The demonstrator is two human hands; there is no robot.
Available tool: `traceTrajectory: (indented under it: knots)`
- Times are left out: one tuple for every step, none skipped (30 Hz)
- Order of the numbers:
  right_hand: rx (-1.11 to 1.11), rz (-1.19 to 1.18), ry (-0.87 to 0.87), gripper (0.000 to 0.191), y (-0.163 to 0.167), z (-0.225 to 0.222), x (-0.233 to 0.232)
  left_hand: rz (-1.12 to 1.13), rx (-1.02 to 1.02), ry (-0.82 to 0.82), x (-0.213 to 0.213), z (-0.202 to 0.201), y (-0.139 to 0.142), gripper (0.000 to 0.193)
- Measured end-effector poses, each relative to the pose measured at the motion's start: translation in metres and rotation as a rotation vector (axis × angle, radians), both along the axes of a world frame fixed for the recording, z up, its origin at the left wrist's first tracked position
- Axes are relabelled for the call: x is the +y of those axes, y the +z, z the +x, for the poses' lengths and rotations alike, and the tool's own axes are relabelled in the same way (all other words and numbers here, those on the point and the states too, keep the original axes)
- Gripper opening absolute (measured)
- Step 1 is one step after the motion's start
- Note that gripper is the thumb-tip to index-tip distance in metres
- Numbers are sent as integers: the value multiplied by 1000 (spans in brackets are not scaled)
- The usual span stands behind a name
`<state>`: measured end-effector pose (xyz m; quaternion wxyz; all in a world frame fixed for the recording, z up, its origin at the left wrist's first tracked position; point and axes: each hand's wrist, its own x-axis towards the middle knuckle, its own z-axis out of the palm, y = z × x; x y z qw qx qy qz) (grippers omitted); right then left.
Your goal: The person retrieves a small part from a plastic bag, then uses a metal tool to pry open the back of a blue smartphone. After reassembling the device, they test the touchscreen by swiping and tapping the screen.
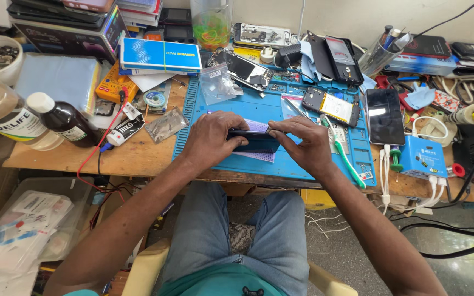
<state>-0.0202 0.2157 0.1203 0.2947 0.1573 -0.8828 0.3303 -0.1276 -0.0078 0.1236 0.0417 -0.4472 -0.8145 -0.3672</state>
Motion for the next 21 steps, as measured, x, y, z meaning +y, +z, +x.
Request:
traceTrajectory:
  knots:
    - [1,-2,-2,22,-1,-1,0,-1,-5,0,0,0,0,24]
    - [1,-4,-5,21,-2,-1,1,-4,-12,1,1,0,0,24]
    - [-13,-4,-5,20,-2,-1,1,-7,-19,1,1,0,0,24]
    - [-27,-4,-5,20,-2,-2,1,-7,-11,-3,1,0,1,24]
    - [-41,-3,-4,19,-2,-2,2,-6,-4,-7,1,0,1,24]
    - [-43,-1,-8,19,-3,-2,2,-5,4,-10,1,0,1,24]
    - [-43,2,-12,19,-3,-2,3,-9,-6,-7,1,0,1,24]
    - [-43,4,-16,19,-4,-2,3,-13,-15,-5,0,0,1,24]
    - [-66,-10,-5,20,-5,-3,4,-16,-23,-4,0,0,1,23]
    - [-88,-23,7,21,-6,-3,4,-15,-20,-3,0,-1,1,23]
    - [-112,-37,19,22,-7,-2,5,-16,-19,-3,0,-1,0,23]
    - [-95,-19,41,24,-9,-2,4,-17,-19,-3,0,0,0,23]
    - [-78,-3,63,25,-12,0,4,-16,-24,-1,0,0,-1,23]
    - [-59,12,85,26,-14,0,4,-15,-27,1,1,0,-1,23]
    - [-65,5,76,27,-16,1,4,-12,-32,3,1,0,-2,23]
    - [-72,-2,68,28,-17,2,3,1,-6,0,1,0,-1,24]
    - [-79,-9,57,29,-19,4,2,14,20,-4,0,1,-1,25]
    - [-87,-13,44,30,-19,6,2,30,52,-8,-1,1,-1,25]
    - [-86,-14,33,30,-20,7,2,16,68,-8,-1,1,0,26]
    - [-88,-16,22,30,-20,9,1,2,81,-8,-3,3,1,26]
    - [-80,-28,4,30,-21,11,-1,-15,91,-8,-5,4,1,27]
